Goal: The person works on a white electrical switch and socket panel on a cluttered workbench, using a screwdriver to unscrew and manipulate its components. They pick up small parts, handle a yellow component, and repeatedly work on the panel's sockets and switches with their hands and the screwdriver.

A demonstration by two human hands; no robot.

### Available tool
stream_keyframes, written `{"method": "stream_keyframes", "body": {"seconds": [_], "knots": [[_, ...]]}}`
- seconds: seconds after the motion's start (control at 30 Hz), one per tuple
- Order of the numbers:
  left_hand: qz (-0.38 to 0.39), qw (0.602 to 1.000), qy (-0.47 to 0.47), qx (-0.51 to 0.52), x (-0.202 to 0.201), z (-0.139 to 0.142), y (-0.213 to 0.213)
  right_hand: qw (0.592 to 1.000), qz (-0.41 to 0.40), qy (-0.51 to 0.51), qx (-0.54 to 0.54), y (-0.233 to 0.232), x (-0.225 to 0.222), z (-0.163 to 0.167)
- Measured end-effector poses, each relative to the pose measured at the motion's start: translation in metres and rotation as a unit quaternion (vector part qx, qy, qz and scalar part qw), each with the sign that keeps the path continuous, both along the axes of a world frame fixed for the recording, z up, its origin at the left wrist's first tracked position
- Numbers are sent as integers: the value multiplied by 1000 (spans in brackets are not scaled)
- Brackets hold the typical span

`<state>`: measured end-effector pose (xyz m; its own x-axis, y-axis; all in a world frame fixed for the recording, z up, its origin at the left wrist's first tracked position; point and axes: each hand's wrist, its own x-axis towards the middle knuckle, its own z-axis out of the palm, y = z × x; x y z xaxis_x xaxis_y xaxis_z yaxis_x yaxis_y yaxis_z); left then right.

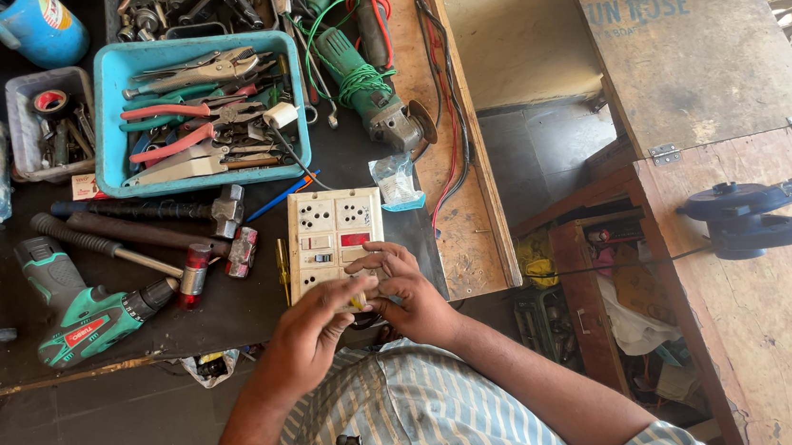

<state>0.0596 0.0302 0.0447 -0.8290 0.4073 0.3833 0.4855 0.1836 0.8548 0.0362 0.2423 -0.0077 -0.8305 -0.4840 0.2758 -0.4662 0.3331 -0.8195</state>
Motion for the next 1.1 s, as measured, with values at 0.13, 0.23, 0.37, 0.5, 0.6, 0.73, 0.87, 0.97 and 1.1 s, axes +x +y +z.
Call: {"method": "stream_keyframes", "body": {"seconds": [0.13,0.23,0.37,0.5,0.6,0.73,0.87,0.97,1.1], "knots": [[10,997,62,-51,4,-5,1,1000,14,4,5,1,2,5],[91,989,84,-80,-2,-2,7,1000,-5,-2,-2,-1,0,4],[57,995,58,-66,-5,10,14,1000,-29,4,7,-3,-1,-1],[-26,999,-12,-21,-2,19,15,1000,-6,-13,10,1,1,0],[-10,997,-44,-56,-1,19,16,1000,8,-3,9,1,1,4],[69,990,-7,-123,-4,16,19,1000,-20,-18,-10,-4,1,7],[46,992,72,-91,-3,15,16,1000,-22,-5,9,-2,2,8],[18,995,45,-82,-2,15,15,1000,-4,15,24,-1,2,7],[63,990,53,-111,-6,15,16,999,-47,-27,-7,-5,1,1]]}}
